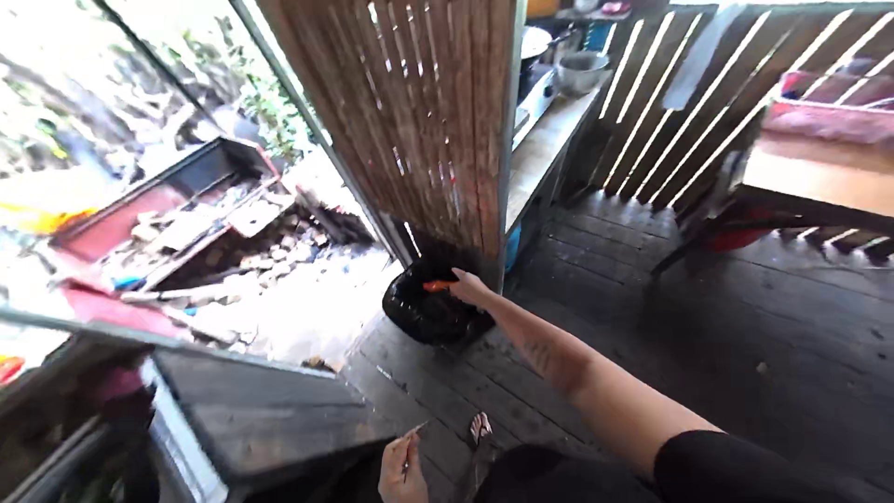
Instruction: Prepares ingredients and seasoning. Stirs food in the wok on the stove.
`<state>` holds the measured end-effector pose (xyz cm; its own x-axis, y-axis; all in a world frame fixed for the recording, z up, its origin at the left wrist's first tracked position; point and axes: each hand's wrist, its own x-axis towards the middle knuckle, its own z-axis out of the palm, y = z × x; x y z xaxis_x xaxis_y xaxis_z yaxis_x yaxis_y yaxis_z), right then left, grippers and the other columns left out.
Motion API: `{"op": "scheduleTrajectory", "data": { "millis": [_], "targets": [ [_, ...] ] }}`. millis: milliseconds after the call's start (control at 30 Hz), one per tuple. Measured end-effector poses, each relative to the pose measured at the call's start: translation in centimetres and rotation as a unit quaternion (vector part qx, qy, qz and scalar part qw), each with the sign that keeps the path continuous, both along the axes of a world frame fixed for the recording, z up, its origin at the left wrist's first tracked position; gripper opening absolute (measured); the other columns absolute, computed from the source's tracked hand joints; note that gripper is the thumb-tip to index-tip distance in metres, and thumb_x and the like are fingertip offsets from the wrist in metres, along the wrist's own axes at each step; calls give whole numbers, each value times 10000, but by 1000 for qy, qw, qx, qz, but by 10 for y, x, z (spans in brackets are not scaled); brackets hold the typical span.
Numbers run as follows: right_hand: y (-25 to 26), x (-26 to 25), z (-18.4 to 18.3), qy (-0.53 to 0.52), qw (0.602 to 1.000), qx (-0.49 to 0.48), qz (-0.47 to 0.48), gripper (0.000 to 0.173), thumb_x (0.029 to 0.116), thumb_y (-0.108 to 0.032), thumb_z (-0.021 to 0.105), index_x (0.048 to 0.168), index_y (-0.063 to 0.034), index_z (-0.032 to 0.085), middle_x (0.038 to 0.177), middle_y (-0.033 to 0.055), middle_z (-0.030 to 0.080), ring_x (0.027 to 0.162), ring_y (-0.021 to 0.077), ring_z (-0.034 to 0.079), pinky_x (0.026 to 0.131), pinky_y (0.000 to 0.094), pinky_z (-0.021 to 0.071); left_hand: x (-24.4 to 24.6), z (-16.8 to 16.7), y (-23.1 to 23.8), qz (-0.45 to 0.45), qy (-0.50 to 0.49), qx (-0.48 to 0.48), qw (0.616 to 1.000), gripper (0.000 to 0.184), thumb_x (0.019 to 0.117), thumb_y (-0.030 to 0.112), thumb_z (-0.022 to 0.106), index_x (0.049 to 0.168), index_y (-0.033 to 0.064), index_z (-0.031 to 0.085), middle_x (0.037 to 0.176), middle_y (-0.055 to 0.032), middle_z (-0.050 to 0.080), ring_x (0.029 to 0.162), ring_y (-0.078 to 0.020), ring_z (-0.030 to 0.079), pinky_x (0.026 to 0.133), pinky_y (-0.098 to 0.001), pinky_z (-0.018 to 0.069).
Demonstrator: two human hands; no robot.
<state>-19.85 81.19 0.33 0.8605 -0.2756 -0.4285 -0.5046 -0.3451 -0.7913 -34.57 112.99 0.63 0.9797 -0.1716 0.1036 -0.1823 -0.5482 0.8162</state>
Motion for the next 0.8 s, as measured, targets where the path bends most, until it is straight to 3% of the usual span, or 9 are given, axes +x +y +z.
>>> {"op": "scheduleTrajectory", "data": {
  "millis": [33,100,200,300,433,500,600,700,800],
  "targets": [
    [-10,3,6,-18,1000,-4,14,539,1075,-165,493,1585,-34,375,1383,252,619,1273,374,616,1102,541,464,22,2,-18,-37,6,-2,999,180,959,-63,577,1024,-173,705,1011,-288,696,991,-241,674,944,-316,527],
    [-32,-11,9,-43,998,19,31,392,1096,-143,458,1447,6,549,1318,251,650,1191,366,652,1055,528,491,62,-3,-55,-125,3,-7,992,173,942,-68,591,1018,-151,722,1002,-276,709,976,-266,693,940,-353,542],
    [-74,-63,6,-3,996,88,-1,345,1100,-105,451,1372,43,602,1286,248,669,1160,329,674,1064,474,498,102,-20,-129,-248,-16,-51,967,166,926,-25,620,982,-77,767,957,-196,727,923,-200,707,895,-309,567],
    [-127,-126,4,11,992,125,-28,393,1044,-17,517,1430,52,546,1390,255,613,1255,338,627,1092,464,473,116,-26,-219,-345,27,-124,930,179,926,2,611,979,-42,777,927,-128,717,892,-109,685,865,-249,559],
    [-193,-190,1,-56,974,205,-81,697,914,15,660,1553,4,381,1522,242,490,1291,318,595,1046,446,517,110,-8,-353,-418,170,-216,866,163,952,-12,599,996,-83,738,951,-75,685,927,-19,628,886,-190,521],
    [-229,-197,19,-81,969,192,-135,657,924,7,673,1525,7,409,1413,211,575,1175,238,653,992,383,550,105,4,-424,-436,207,-239,843,155,959,-5,605,998,-81,735,964,-54,683,934,-3,628,885,-179,527],
    [-296,-197,29,-131,971,92,-176,362,942,-37,684,1268,94,594,1125,171,699,1007,152,687,947,327,560,98,24,-519,-451,198,-248,834,174,975,18,596,1015,-83,732,960,-64,690,927,-14,627,883,-199,519],
    [-376,-185,32,-189,971,33,-143,239,942,-84,702,1136,55,691,1014,93,739,940,72,692,912,284,569,108,49,-601,-427,160,-264,850,177,981,15,588,1013,-88,728,946,-67,689,915,-10,626,874,-195,519],
    [-448,-156,55,-213,970,18,-118,200,943,-62,692,1105,53,703,963,70,739,878,50,685,863,270,576,136,78,-671,-401,128,-275,865,169,979,12,587,993,-77,731,920,-53,685,891,-8,624,867,-195,519]
  ]
}}
